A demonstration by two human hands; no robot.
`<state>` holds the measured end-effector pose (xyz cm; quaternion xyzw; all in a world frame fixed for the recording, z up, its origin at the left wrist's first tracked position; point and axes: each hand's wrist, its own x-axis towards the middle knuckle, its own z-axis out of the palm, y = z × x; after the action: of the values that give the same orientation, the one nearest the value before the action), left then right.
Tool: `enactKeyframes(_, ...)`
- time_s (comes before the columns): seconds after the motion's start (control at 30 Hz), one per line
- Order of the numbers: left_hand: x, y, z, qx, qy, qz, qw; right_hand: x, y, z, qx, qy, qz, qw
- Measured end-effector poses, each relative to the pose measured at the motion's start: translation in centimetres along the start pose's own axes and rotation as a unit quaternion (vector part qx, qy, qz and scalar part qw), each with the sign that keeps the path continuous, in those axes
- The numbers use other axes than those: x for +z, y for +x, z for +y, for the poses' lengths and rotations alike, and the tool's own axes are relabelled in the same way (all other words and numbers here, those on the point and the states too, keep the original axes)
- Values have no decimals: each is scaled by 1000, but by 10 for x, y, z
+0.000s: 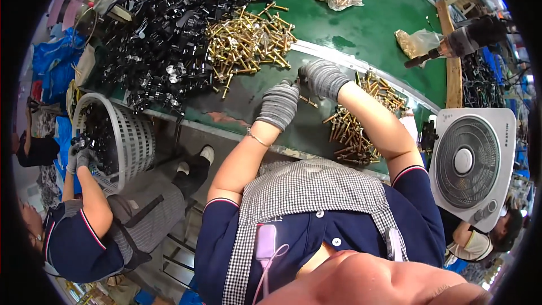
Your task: Assemble metal components using an electric screwdriver on a factory production line.
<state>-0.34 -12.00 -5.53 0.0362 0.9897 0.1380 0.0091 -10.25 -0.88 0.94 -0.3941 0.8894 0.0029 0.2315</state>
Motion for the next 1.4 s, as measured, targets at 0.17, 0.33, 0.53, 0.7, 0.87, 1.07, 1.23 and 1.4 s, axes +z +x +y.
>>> enactKeyframes(0.17,0,-5,-10,-21,-7,-19,1000,2,4,1,-23,-7,11,1000)
enactKeyframes(0.33,5,-19,-23,-30,-38,29,998,10,0,2,-45,5,32,998)
enactKeyframes(0.53,-13,-32,-20,7,-99,81,992,25,-20,-7,-38,-77,-55,995)
enactKeyframes(0.7,-7,-36,-14,9,-102,68,992,52,-37,-22,10,-40,-8,999)
enactKeyframes(0.87,-8,-43,-17,-25,-148,126,981,44,-45,-22,7,-43,25,999)
enactKeyframes(1.07,-30,-54,1,51,-220,168,959,6,-71,-35,-47,10,110,993)
enactKeyframes(1.23,-13,-61,-6,21,-186,72,980,11,-76,-32,-117,108,147,976)
enactKeyframes(1.4,-4,-69,-8,35,-226,89,969,30,-73,-35,-86,54,131,986)
